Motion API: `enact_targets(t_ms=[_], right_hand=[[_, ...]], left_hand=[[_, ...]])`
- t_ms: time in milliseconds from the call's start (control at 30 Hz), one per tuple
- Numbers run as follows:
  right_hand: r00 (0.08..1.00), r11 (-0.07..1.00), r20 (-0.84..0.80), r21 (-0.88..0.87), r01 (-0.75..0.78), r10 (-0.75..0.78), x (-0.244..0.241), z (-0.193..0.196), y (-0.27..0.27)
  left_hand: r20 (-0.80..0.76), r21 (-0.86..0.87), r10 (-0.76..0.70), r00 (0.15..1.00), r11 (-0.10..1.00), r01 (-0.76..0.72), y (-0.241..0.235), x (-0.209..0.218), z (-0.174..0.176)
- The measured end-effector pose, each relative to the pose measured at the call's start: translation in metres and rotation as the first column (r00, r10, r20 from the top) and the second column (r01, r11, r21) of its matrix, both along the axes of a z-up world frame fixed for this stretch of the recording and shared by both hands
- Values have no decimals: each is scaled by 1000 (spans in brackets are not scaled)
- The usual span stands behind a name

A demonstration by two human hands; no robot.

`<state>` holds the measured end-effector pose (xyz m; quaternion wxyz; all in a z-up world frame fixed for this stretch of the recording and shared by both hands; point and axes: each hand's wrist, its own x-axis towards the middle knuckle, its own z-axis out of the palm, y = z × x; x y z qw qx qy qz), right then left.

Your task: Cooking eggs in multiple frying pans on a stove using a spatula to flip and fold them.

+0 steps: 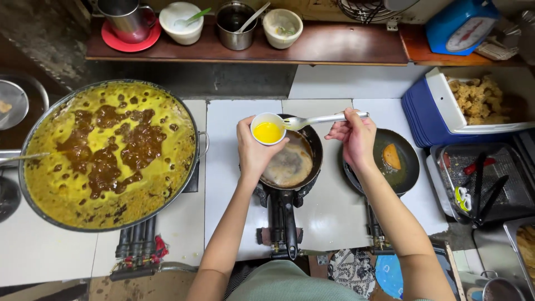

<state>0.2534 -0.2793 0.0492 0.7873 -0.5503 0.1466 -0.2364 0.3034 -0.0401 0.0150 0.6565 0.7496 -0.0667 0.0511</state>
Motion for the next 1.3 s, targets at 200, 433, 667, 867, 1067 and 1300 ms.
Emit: enact_targets(t_ms=[200, 433, 667, 867, 1067, 1300], right_hand=[[993, 987, -108, 159, -33, 51, 23, -12, -17], [973, 878, -148, 471, -88, 177, 74, -48, -45], [996, 811, -43, 584, -36, 75, 171, -23, -76], [996, 893, 0, 443, 79, -88, 241, 19, -49], [950, 914, 27, -266, 307, -312, 272, 50, -5], [926, 297, 247, -896, 331, -286, 318, 23, -1]], left_hand=[[10, -214, 137, 991, 968, -131, -4, 27, 0], [22, -222, 140, 990, 966, -132, -7, 56, -1], [-1, -126, 69, 998, 990, -69, -26, 78, 14], [106, -96, 91, 990, 992, -81, -38, 102, 29], [141, -36, 120, 983, 993, -116, -32, 89, 33], [69, -8, 70, 995, 998, -70, -29, 64, 11]])
